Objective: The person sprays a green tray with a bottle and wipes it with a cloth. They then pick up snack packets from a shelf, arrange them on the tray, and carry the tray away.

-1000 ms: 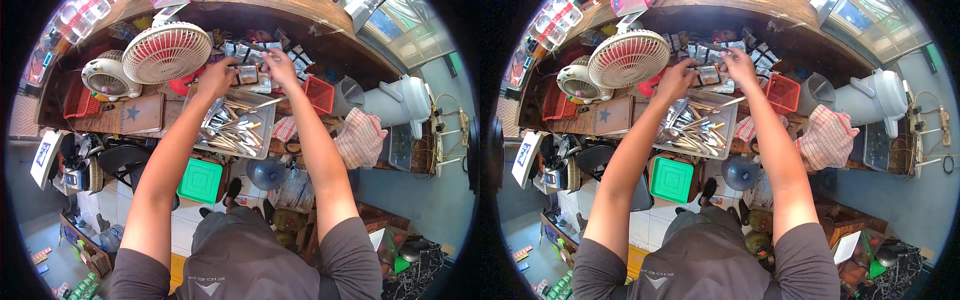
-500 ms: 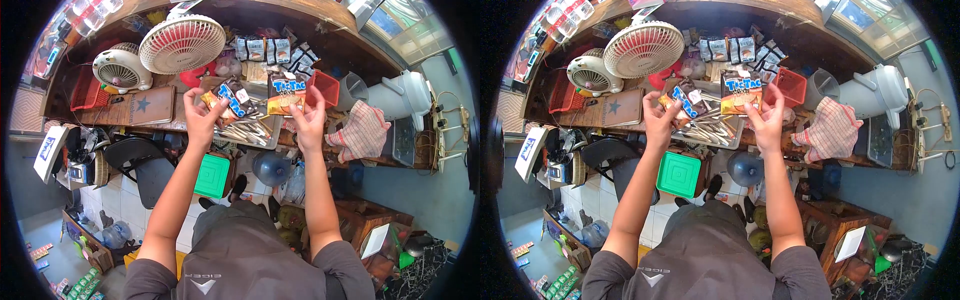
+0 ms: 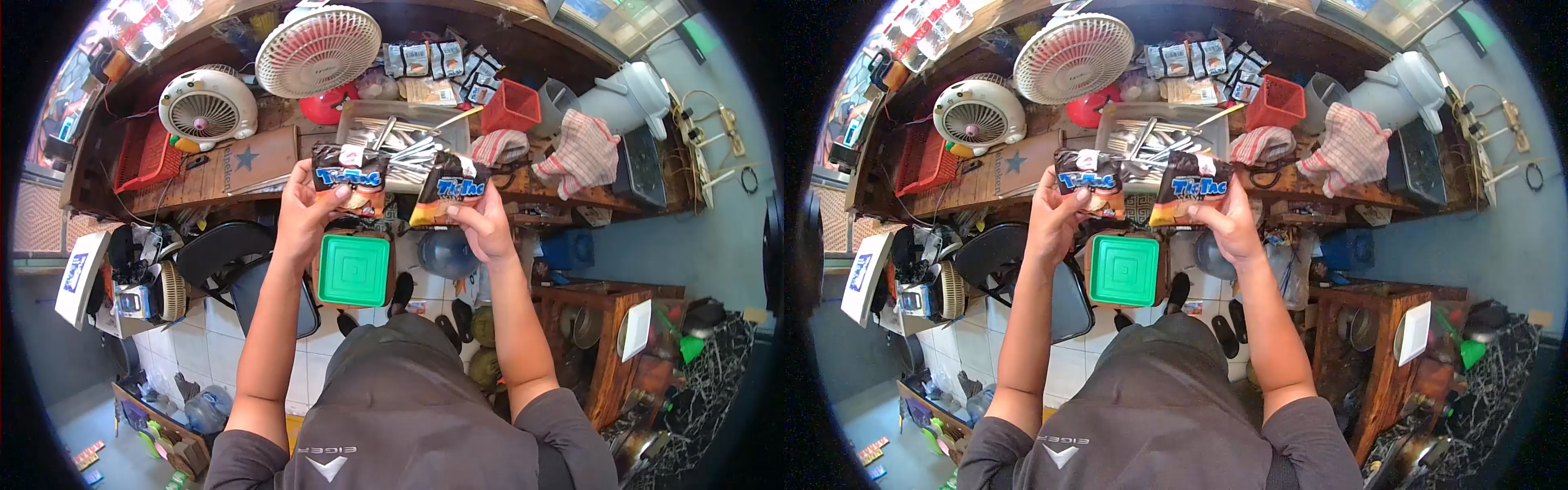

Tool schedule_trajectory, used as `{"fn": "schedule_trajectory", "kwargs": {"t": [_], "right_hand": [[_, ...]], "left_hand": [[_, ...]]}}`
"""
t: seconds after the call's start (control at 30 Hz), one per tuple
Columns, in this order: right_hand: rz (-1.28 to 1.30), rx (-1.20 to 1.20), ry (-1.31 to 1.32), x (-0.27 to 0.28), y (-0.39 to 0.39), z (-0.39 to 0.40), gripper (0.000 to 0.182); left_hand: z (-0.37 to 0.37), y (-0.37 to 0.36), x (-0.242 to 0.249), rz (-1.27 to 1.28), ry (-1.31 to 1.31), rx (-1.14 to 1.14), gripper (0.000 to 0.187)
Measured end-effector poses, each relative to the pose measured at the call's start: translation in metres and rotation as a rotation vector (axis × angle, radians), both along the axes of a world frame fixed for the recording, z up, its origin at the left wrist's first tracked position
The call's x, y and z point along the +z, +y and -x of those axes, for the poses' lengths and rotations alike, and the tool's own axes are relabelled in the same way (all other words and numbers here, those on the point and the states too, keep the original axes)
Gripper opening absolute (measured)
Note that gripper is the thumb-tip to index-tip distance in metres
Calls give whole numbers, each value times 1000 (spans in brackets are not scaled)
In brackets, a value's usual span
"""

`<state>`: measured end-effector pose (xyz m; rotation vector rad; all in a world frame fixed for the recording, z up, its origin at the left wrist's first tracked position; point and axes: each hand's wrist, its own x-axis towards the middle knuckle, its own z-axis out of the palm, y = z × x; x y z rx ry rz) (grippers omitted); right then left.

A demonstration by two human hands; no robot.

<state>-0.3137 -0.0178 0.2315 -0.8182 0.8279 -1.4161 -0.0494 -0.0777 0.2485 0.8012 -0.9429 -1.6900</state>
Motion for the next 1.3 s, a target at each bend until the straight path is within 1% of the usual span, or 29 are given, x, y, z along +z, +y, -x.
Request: {"fn": "schedule_trajectory", "kwargs": {"t": [0.07,0.1,0.13,0.17,0.2,0.27,0.33,0.43,0.5,0.53,0.57,0.6,0.63,0.7,0.73,0.83,0.87,0.93,1.03,1.1,1.17,1.23,1.3], "right_hand": [[-2,2,43,-2,16,-19,52],[-4,15,83,0,23,-31,50],[12,-34,124,2,30,-46,43],[13,-29,124,3,37,-60,43],[-5,-46,149,4,44,-73,41],[-12,-91,224,4,57,-93,37],[-11,-95,246,5,70,-109,37],[-18,-90,294,8,87,-122,37],[-39,-94,303,10,98,-128,37],[-29,-99,307,15,102,-131,37],[-27,-104,313,18,105,-133,37],[-40,-107,320,20,109,-133,37],[-54,-108,325,21,112,-133,36],[-54,-111,326,20,116,-130,36],[-51,-115,323,18,117,-128,36],[-58,-100,302,16,123,-118,34],[-87,-91,342,8,125,-109,33],[-77,-108,337,2,129,-97,33],[-80,-136,296,-12,137,-71,32],[-90,-158,257,-23,142,-51,32],[-114,-167,198,-28,150,-28,33],[-123,-150,273,-18,155,-8,35],[-124,-88,302,-17,157,13,33]], "left_hand": [[-26,16,7,9,90,-49,39],[-40,23,6,11,92,-50,39],[-55,30,5,1,112,-84,42],[-70,38,3,-13,131,-116,44],[-81,44,-2,14,86,-108,44],[-102,57,-5,-6,91,-109,43],[-117,72,-4,-73,111,-96,42],[-133,82,-16,-68,106,-50,42],[-138,90,-16,-64,142,-77,44],[-139,94,-15,-31,109,-89,46],[-138,96,-13,4,78,-100,48],[-134,100,-10,35,34,-34,48],[-134,101,-9,35,39,-35,48],[-134,103,-9,-11,-73,-63,42],[-131,106,-8,-5,-71,-33,36],[-124,112,-9,-17,-79,-22,34],[-119,114,-9,7,-95,-19,33],[-108,117,-11,-2,-116,-18,32],[-86,122,-19,-21,-155,-8,33],[-67,126,-24,-27,-178,44,31],[-50,128,-28,-4,-194,-15,31],[-21,131,-24,13,-174,0,32],[3,139,-26,19,-115,-6,39]]}}
